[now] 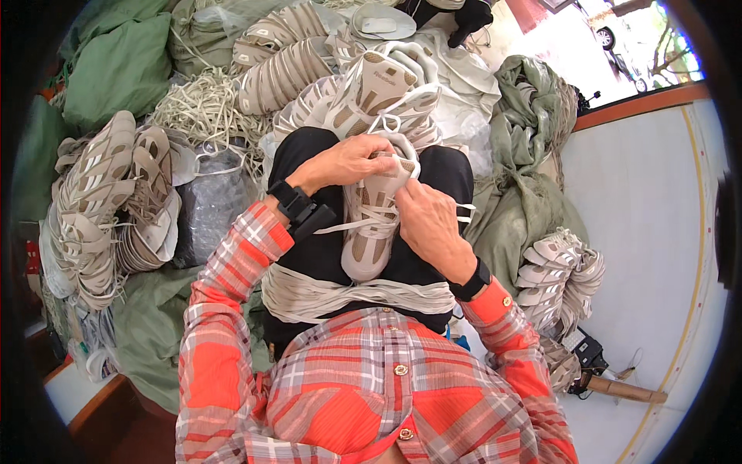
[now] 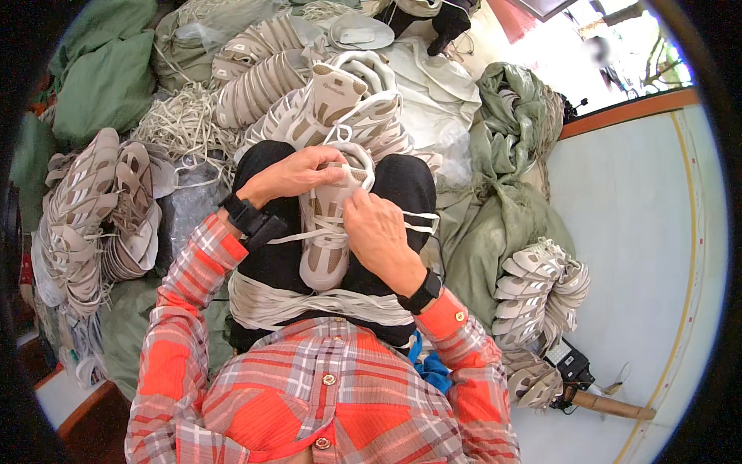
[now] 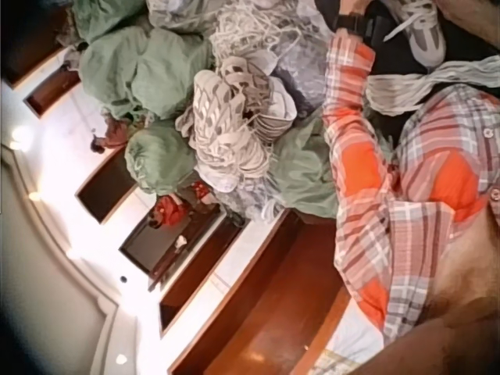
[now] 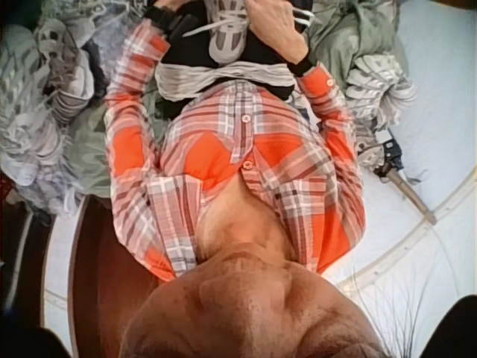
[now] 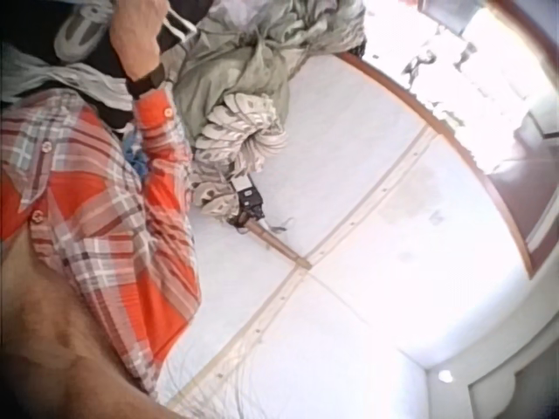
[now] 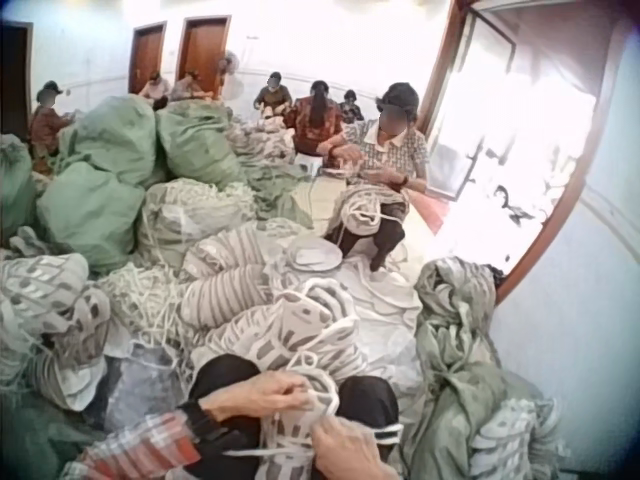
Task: The recorder is lacing and organizing shoe uppers while sitting among large quantities of shoe components.
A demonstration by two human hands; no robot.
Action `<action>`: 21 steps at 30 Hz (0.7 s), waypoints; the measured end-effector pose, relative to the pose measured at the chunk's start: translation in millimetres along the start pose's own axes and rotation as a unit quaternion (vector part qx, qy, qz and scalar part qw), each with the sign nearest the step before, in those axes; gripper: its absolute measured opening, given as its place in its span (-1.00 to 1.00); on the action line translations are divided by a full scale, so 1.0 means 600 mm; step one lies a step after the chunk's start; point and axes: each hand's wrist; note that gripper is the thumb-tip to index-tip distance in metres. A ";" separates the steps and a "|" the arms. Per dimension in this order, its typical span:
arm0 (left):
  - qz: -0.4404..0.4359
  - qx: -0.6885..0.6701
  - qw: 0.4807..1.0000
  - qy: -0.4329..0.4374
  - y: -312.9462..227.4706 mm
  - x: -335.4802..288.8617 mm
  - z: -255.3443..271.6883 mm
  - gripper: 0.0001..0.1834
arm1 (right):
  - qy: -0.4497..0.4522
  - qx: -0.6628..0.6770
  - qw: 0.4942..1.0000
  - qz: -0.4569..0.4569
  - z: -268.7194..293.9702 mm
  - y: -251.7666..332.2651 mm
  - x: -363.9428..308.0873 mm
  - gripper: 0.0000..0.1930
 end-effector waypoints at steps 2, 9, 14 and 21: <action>-0.005 0.004 1.000 -0.007 0.001 -0.001 -0.001 -0.71 | 0.024 -0.026 0.999 0.031 0.003 0.007 0.010 -0.87; 0.012 -0.074 0.997 0.005 0.006 0.002 -0.002 -0.71 | 0.007 0.078 0.996 -0.029 -0.031 0.006 0.014 -0.86; -0.008 -0.059 0.998 -0.013 0.014 0.000 -0.004 -0.70 | -0.029 0.100 0.993 -0.046 -0.015 0.009 -0.006 -0.89; 0.000 -0.031 0.999 -0.018 0.011 0.002 -0.005 -0.70 | 0.052 -0.029 0.995 -0.084 -0.038 0.039 0.007 -0.75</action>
Point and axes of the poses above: each hand's wrist, its own x-axis towards the middle knuckle, its own z-axis out of the back of the hand, y = z × x, and after that the axes turned 5 degrees about -y, right-handed
